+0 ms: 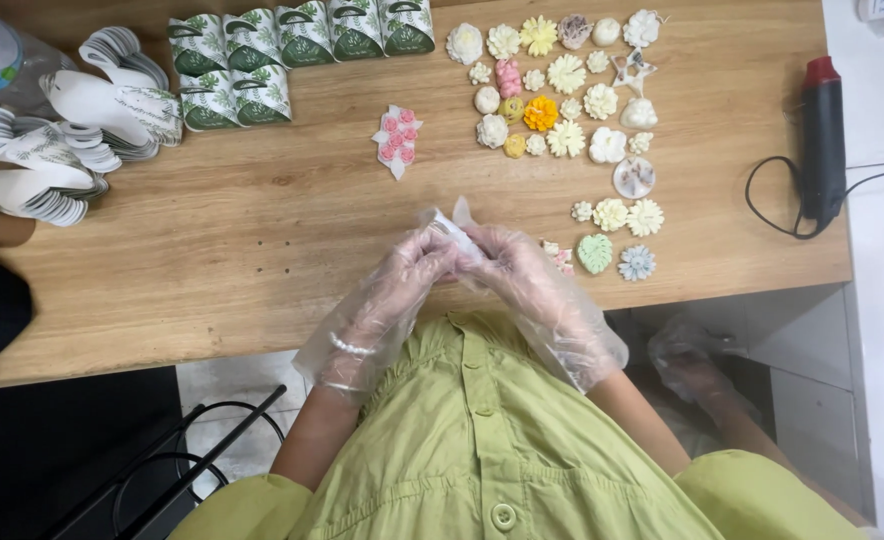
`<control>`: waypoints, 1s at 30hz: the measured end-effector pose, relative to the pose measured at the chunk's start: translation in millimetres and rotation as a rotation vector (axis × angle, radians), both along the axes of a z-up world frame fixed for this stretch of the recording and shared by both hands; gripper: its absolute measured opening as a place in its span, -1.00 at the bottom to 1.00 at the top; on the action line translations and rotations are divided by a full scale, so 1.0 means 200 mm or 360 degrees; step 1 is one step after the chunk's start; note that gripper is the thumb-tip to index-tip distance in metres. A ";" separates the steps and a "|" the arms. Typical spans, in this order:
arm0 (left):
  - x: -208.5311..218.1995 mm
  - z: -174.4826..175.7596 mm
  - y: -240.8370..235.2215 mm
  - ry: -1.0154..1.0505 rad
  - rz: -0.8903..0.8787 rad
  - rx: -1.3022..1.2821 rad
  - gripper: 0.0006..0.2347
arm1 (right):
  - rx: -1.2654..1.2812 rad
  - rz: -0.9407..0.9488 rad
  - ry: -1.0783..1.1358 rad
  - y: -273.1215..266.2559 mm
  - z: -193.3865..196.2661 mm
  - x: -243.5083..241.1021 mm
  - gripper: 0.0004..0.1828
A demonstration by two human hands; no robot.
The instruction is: Packaging flower-shaped candles into plastic bags and decorative paper boxes.
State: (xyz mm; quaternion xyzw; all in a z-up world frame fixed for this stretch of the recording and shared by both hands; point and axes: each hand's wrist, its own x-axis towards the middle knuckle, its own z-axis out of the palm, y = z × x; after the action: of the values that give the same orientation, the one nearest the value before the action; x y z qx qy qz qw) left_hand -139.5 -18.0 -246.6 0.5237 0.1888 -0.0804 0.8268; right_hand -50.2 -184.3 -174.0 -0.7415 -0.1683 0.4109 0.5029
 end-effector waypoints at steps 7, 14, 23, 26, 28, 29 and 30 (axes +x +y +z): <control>0.02 0.02 0.07 -0.0182 -0.0204 0.0094 -0.90 | 0.0149 0.0002 0.0016 -0.01 -0.12 -0.05 -0.61; 0.02 0.19 0.09 0.0163 -0.0530 0.0870 -0.78 | -0.0077 0.0017 -0.0753 0.11 -0.17 -0.03 -0.53; -0.04 0.34 0.04 -0.0363 -0.0399 0.1762 -0.82 | 0.0308 -0.0320 -0.0159 0.11 -0.14 -0.06 -0.72; -0.07 0.39 0.08 -0.0730 -0.0028 0.1856 -0.46 | 0.0704 -0.0605 0.0432 0.04 -0.20 -0.03 -0.77; -0.06 0.39 0.12 -0.0927 -0.0031 0.2187 -0.20 | 0.0786 -0.0676 0.0675 0.01 -0.25 -0.02 -0.78; -0.04 0.38 0.12 -0.0805 -0.0226 0.2354 -0.05 | 0.0680 -0.0546 0.0611 0.00 -0.24 -0.03 -0.72; -0.03 0.38 0.12 -0.0679 -0.0424 0.2514 0.10 | 0.0574 -0.0417 0.0547 -0.01 -0.23 -0.04 -0.65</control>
State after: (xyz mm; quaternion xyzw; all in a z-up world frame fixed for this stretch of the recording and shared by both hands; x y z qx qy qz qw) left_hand -145.8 6.2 -170.4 0.9722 -0.0347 0.0797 0.2172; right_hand -57.7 -186.5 -220.9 -0.5749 -0.0537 0.4257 0.6967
